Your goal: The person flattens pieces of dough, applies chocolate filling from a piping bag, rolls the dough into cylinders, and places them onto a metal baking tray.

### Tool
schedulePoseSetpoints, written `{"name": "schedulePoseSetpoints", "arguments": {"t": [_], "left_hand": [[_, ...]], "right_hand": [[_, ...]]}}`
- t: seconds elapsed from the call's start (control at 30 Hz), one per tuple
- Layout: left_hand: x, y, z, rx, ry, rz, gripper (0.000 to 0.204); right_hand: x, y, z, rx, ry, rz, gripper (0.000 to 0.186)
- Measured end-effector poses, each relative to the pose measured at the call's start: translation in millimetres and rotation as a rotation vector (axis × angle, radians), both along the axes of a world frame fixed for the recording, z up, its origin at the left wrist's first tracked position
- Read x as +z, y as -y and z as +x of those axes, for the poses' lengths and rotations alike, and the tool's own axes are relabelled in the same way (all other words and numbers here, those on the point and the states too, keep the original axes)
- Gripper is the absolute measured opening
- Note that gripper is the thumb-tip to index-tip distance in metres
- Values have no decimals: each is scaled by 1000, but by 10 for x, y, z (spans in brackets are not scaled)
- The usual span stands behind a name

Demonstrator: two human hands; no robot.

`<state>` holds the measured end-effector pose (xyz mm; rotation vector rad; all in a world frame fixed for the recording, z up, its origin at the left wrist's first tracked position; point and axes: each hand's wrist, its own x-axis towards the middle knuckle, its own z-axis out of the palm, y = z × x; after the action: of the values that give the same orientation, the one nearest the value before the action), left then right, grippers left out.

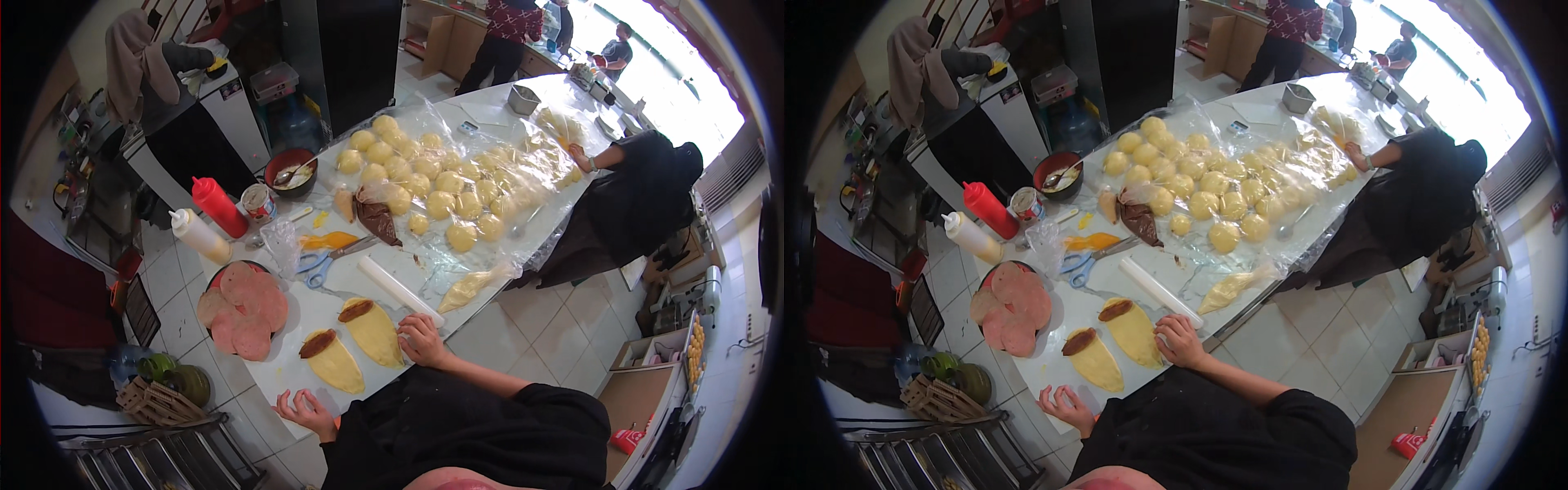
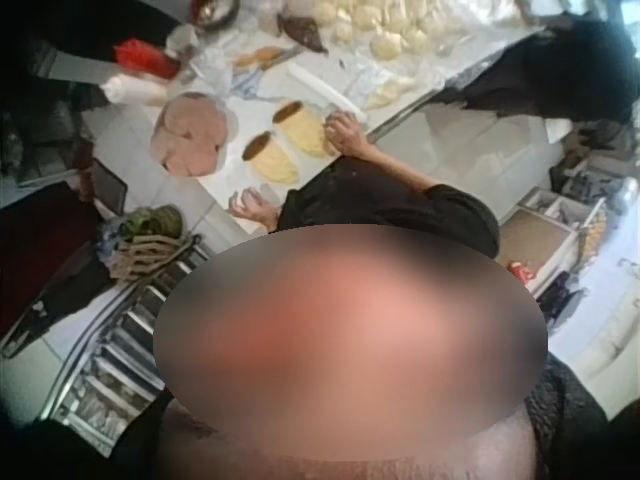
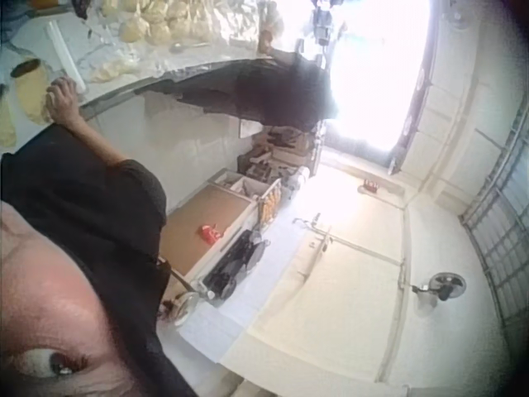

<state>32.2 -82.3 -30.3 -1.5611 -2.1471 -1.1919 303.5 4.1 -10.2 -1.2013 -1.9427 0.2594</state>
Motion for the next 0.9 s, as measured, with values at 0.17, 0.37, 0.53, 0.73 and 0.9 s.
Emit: {"name": "schedulePoseSetpoints", "arguments": {"t": [0.17,0.37,0.53,0.73,0.9], "left_hand": [[27,-10,7,-10,10,4,4],[42,18,4,-3,18,8,4],[66,15,10,-10,5,15,4],[63,5,21,-13,-13,38,6],[71,9,23,-3,-24,45,12]], "right_hand": [[12,10,3,-13,1,6,15],[5,13,12,-11,-9,32,16],[-48,3,24,-16,5,64,18],[-44,29,9,-54,-12,55,18],[-46,31,11,-65,-55,17,21]]}}
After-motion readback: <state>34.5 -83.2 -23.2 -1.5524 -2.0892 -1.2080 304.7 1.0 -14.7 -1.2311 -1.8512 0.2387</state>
